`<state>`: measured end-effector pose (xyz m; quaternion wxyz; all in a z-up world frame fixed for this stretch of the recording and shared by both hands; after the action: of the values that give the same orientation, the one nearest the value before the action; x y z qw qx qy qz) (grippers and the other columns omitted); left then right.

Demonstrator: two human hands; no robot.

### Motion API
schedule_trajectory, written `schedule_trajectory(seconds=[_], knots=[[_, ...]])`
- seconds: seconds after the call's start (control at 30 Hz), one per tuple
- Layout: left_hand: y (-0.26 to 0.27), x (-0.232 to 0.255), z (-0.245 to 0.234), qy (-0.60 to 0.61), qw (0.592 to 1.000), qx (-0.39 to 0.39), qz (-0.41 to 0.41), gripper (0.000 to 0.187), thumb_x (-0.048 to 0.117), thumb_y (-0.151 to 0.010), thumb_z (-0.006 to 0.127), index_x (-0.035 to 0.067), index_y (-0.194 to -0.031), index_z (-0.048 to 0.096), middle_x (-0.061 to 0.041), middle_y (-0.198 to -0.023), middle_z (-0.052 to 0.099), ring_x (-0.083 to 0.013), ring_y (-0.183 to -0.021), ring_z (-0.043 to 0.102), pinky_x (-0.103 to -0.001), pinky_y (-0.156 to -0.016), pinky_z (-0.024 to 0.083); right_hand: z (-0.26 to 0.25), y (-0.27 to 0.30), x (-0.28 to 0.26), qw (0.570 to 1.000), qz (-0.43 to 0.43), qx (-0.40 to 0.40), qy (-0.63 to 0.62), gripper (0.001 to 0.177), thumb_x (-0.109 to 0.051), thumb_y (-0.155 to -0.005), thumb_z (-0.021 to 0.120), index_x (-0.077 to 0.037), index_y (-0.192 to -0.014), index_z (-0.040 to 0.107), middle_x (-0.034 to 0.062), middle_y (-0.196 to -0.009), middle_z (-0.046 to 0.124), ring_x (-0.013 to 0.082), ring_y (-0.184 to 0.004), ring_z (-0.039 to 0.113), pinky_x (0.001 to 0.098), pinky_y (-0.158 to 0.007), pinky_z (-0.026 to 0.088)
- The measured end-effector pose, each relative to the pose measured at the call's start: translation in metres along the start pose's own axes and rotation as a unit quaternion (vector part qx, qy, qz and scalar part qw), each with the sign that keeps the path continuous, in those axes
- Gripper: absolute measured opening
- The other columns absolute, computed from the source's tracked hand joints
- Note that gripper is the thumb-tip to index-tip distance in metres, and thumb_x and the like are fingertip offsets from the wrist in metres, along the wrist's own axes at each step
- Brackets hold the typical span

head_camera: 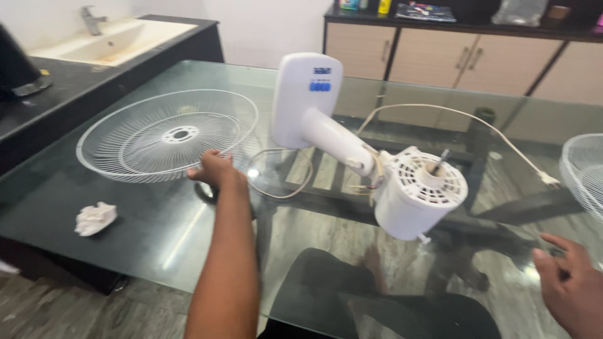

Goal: The person disassembles a white table fan by removing the front grille and motor housing. They then use a screwdriver to adjust internal components of the motor assembly on a glass table.

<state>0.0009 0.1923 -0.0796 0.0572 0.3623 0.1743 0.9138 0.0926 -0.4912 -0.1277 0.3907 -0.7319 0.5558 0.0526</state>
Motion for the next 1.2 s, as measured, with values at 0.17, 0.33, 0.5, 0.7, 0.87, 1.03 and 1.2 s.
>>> schedule_trajectory(seconds=[0.17,0.33,0.5,0.7,0.87,1.03,1.2], knots=[[-0.035,-0.031,0.002,-0.031,0.999,0.032,-0.015,0.062,-0.004,-0.077,0.056,-0.008,-0.136,0.038,-0.018,-0.104,0.062,-0.0277,-0.076,0.062,-0.040,-0.061,0.051,-0.033,0.008,-0.065,0.997,0.014,-0.013,0.075,0.042,-0.036,-0.101,0.061,-0.016,-0.138,0.063,0.0087,-0.071,0.073,0.0314,-0.068,0.071,0.0456,-0.073,0.055],[-0.016,-0.011,0.007,-0.088,0.993,0.061,-0.054,0.040,0.003,-0.076,0.064,-0.007,-0.112,0.049,-0.016,-0.100,0.070,-0.0285,-0.082,0.072,-0.048,-0.075,0.057,-0.042,0.007,-0.087,0.999,0.004,-0.014,0.043,0.039,-0.032,-0.098,0.062,-0.016,-0.134,0.064,0.0108,-0.067,0.067,0.0327,-0.063,0.068,0.0452,-0.065,0.052],[-0.016,-0.002,0.007,-0.066,0.996,0.040,-0.049,0.042,-0.001,-0.063,0.067,-0.011,-0.102,0.053,-0.023,-0.124,0.069,-0.0320,-0.112,0.075,-0.043,-0.103,0.059,-0.047,0.006,-0.090,1.000,-0.026,0.000,0.005,0.037,-0.029,-0.097,0.063,-0.013,-0.129,0.063,0.0101,-0.061,0.062,0.0297,-0.055,0.064,0.0429,-0.059,0.050],[0.012,0.011,0.009,-0.068,0.988,-0.068,-0.123,0.063,0.005,-0.065,0.061,-0.010,-0.124,0.044,-0.023,-0.156,0.037,-0.0344,-0.148,0.035,-0.060,-0.123,0.018,-0.051,0.006,-0.094,1.000,-0.009,-0.019,-0.013,0.038,-0.029,-0.096,0.062,-0.011,-0.130,0.062,0.0090,-0.056,0.059,0.0270,-0.049,0.060,0.0417,-0.056,0.048],[0.054,0.022,0.012,-0.111,0.975,-0.112,-0.158,0.067,0.012,-0.071,0.061,-0.002,-0.133,0.043,-0.019,-0.163,0.024,-0.0347,-0.154,0.016,-0.057,-0.125,0.011,-0.051,0.005,-0.091,1.000,-0.012,-0.027,-0.004,0.040,-0.032,-0.097,0.060,-0.011,-0.132,0.061,0.0082,-0.054,0.056,0.0262,-0.048,0.058,0.0420,-0.055,0.046],[0.102,0.019,0.013,-0.145,0.973,-0.157,-0.089,0.070,0.011,-0.073,0.064,-0.003,-0.136,0.035,-0.024,-0.153,0.035,-0.0313,-0.141,0.037,-0.048,-0.120,0.034,-0.051,0.005,-0.090,1.000,-0.007,-0.029,-0.007,0.040,-0.033,-0.098,0.060,-0.011,-0.132,0.060,0.0080,-0.053,0.055,0.0263,-0.048,0.057,0.0424,-0.055,0.045],[0.155,0.013,0.009,-0.119,0.958,-0.239,0.104,0.076,0.005,-0.080,0.063,0.006,-0.142,0.020,-0.022,-0.141,0.037,-0.0293,-0.131,0.047,-0.045,-0.112,0.044,-0.051,0.004,-0.089,1.000,-0.009,-0.027,-0.009,0.039,-0.031,-0.096,0.061,-0.011,-0.130,0.061,0.0094,-0.053,0.056,0.0272,-0.048,0.057,0.0431,-0.054,0.045]])
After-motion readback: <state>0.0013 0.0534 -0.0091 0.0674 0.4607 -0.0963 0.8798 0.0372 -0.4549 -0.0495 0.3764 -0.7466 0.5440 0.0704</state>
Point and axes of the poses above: each hand's wrist, its own y-axis away from the middle knuckle, its own z-axis out of the palm, x = y × z, the point moved 1 cm from there along -y, towards the middle knuckle
